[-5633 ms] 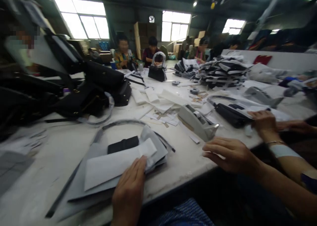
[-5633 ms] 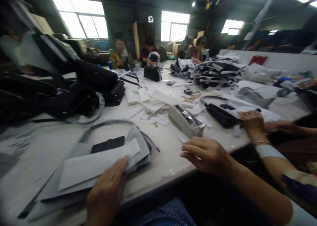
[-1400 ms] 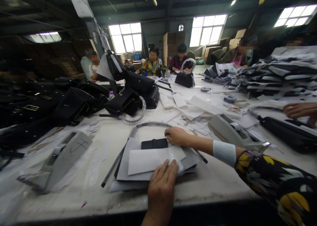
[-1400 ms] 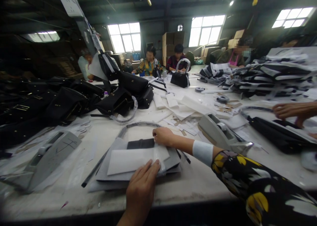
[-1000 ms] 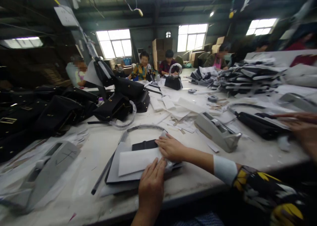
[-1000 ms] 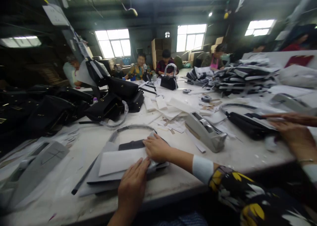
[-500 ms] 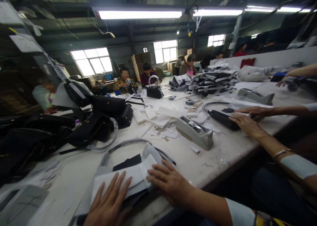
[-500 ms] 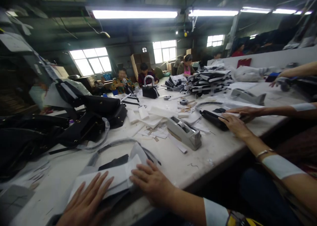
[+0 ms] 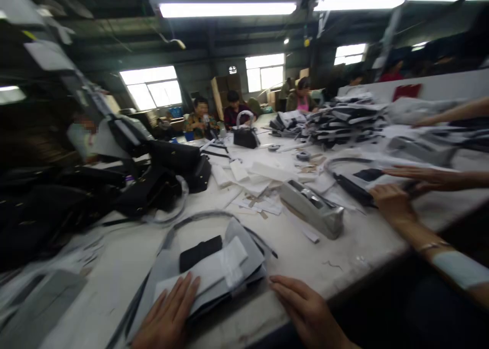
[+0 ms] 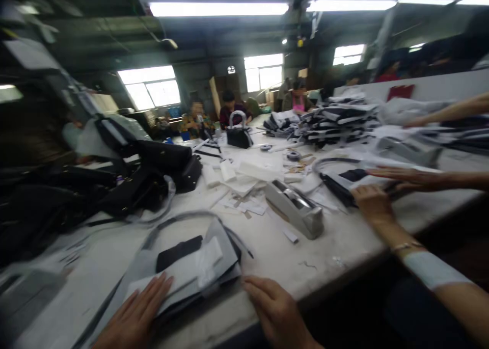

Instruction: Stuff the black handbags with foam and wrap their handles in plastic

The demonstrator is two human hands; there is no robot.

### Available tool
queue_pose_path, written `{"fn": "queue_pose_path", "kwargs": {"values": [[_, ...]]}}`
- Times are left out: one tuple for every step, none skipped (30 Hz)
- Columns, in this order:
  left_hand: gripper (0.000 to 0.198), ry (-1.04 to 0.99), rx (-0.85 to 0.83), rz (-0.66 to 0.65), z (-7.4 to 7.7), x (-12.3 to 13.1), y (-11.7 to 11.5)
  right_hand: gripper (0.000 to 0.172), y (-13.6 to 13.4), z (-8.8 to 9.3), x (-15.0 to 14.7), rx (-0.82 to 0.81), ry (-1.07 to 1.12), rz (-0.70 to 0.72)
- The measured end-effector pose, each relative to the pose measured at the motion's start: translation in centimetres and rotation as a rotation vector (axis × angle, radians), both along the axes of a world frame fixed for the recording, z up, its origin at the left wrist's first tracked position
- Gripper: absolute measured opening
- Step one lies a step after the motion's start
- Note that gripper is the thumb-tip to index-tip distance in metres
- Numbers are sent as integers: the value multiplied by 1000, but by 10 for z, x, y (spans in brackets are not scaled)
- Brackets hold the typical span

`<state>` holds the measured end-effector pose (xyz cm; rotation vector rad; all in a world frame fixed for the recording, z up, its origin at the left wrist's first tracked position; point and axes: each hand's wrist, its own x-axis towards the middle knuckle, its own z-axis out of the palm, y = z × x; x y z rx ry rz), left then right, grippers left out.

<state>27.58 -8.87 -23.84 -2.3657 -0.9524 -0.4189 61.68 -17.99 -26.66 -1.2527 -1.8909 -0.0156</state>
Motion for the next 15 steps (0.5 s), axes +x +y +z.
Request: {"fn": "queue_pose_path", "kwargs": {"values": [[71,-31,24,62,3,12,-9,35,-2,1,0,30,2,0],[61,-49,37,98,5,27,-16,35,-2,5,0,67,1,11],[51,-87,46,131,4,44,-22,36,1,10,-1,103,-10,42],[44,-117,43,172,2,59,-24,38,7,16,-2,139,-27,89],[42,-144,31,242,0,73,-24,41,15,22,-4,170,-48,148],[40,-156,47,269,-2,84,-23,44,25,28,-8,198,-72,211],[40,-153,52,293,-3,91,-22,47,36,34,-12,223,-96,266],[40,-149,60,296,-2,94,-21,49,47,39,-18,242,-126,312],[41,-140,62,287,0,94,-22,50,59,42,-24,255,-164,348],[41,-128,56,272,4,93,-24,51,70,42,-30,265,-207,379],[42,-111,43,250,8,90,-27,51,80,40,-35,277,-251,409],[42,-92,25,230,11,86,-30,51,89,36,-38,285,-288,437],[42,-73,8,210,14,83,-33,51,97,29,-40,280,-304,464],[42,-63,-4,191,15,81,-35,49,104,21,-40,253,-276,479],[42,-67,-10,175,14,80,-35,47,110,13,-39,212,-217,485]]}}
